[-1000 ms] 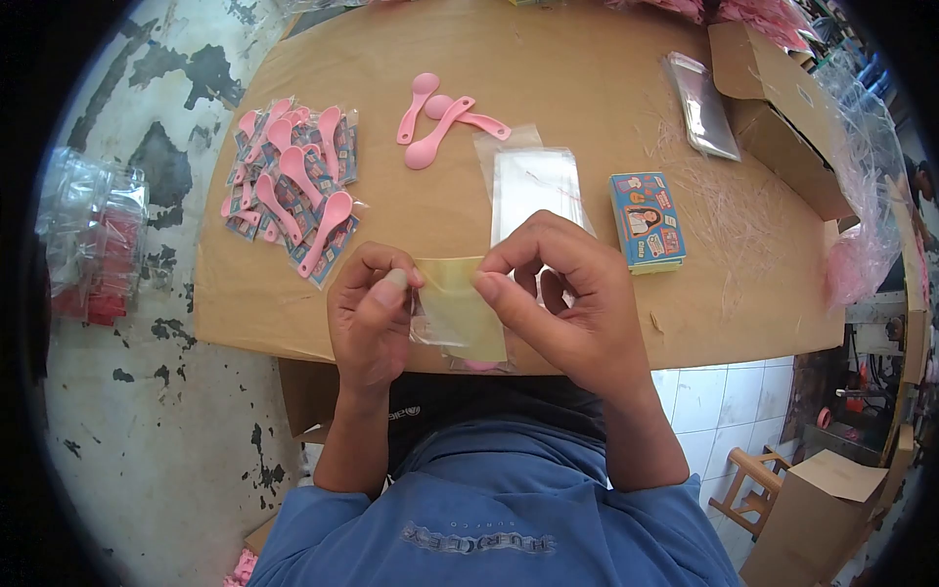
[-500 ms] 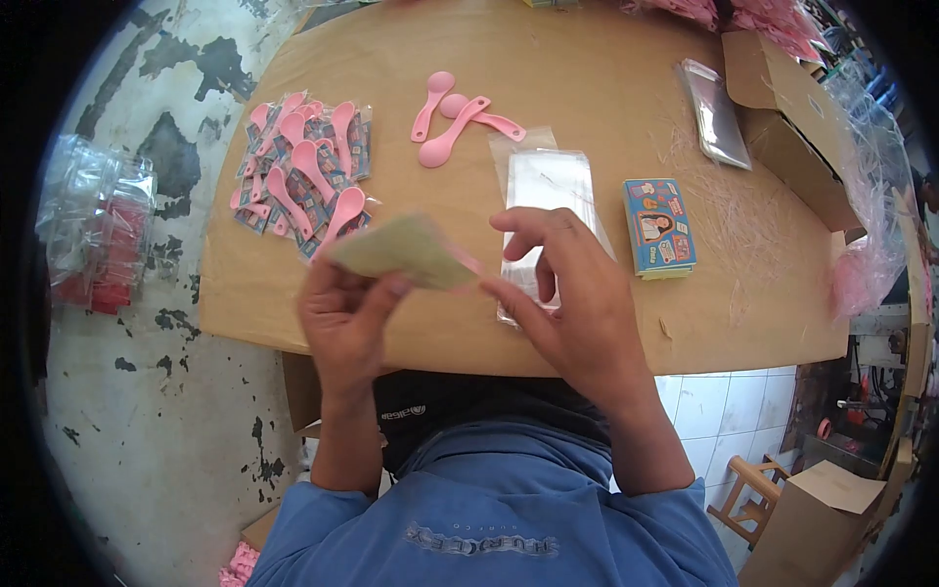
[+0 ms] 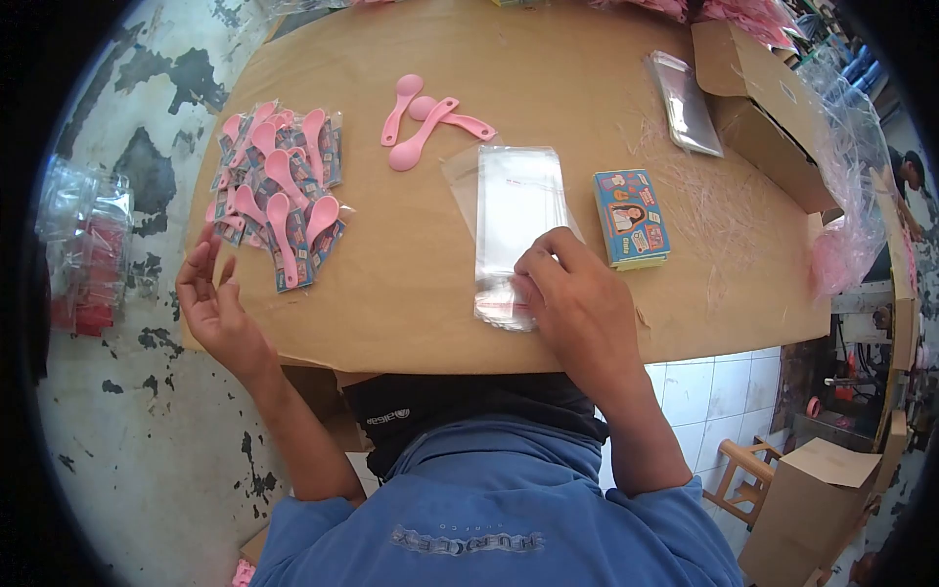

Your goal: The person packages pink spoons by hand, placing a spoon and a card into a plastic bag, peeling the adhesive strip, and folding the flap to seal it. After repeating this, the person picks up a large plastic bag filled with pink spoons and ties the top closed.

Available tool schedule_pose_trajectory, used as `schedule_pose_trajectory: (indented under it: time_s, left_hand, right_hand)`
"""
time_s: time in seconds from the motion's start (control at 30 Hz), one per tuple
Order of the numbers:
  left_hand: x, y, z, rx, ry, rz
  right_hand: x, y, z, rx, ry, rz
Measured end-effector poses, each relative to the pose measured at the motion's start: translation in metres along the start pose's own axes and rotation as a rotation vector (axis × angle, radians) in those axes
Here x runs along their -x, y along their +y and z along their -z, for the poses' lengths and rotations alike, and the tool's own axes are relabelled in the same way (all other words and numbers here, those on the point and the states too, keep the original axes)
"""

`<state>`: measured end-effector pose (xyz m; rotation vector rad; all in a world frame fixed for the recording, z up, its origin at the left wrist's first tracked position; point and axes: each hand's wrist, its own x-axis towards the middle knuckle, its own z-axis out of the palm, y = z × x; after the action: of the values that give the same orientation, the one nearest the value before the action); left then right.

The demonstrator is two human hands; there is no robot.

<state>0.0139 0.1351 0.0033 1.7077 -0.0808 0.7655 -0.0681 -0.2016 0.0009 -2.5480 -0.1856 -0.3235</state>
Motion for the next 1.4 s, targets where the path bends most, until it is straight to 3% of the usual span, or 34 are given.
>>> schedule_pose_trajectory:
  time_s: [0.07,0.27,0.4,0.5,0.53,0.63,0.73,0.83,0.93,1.17,1.27,1.37,1.4]
  left_hand:
    - [0.015,0.008,-0.009,0.13,-0.065,0.01]
    - [0.058,0.042,-0.057,0.31,-0.799,0.441]
    - [0.074,0.046,-0.086,0.584,-0.937,0.678]
    - [0.077,0.046,-0.094,0.371,-0.933,0.639]
    - [0.075,0.043,-0.093,0.461,-0.927,0.725]
    - [0.074,0.04,-0.087,0.662,-0.835,0.909]
    - [0.078,0.044,-0.089,0.725,-0.657,0.928]
    - [0.08,0.04,-0.089,0.752,-0.577,0.904]
    - [0.085,0.034,-0.088,0.773,-0.556,0.858]
    - [0.085,0.037,-0.091,0.818,-0.505,0.856]
    - [0.083,0.04,-0.092,0.834,-0.483,0.874]
    - [0.082,0.038,-0.092,0.865,-0.451,0.883]
    - [0.082,0.037,-0.093,0.876,-0.442,0.882]
  right_hand:
    - [-0.002,0.002,-0.002,0.007,0.037,0.017]
    - [-0.008,-0.017,0.013,-0.077,0.29,0.103]
    - [0.004,-0.036,0.022,-0.172,0.032,0.17]
    - [0.007,-0.03,0.026,-0.392,-0.027,0.186]
    - [0.006,-0.024,0.036,-0.381,0.017,0.139]
    - [-0.002,0.012,0.048,-0.035,0.31,-0.109]
    - [-0.003,0.044,0.052,0.209,0.402,-0.403]
    - [-0.004,0.06,0.053,0.102,0.312,-0.553]
    - [-0.006,0.07,0.049,-0.231,0.33,-0.572]
    - [-0.007,0.088,0.045,-0.264,0.441,-0.575]
    - [-0.006,0.089,0.042,-0.074,0.655,-0.36]
    - [-0.009,0.053,0.038,-0.48,0.774,-0.278]
    - [-0.005,0.04,0.037,-0.588,0.615,-0.32]
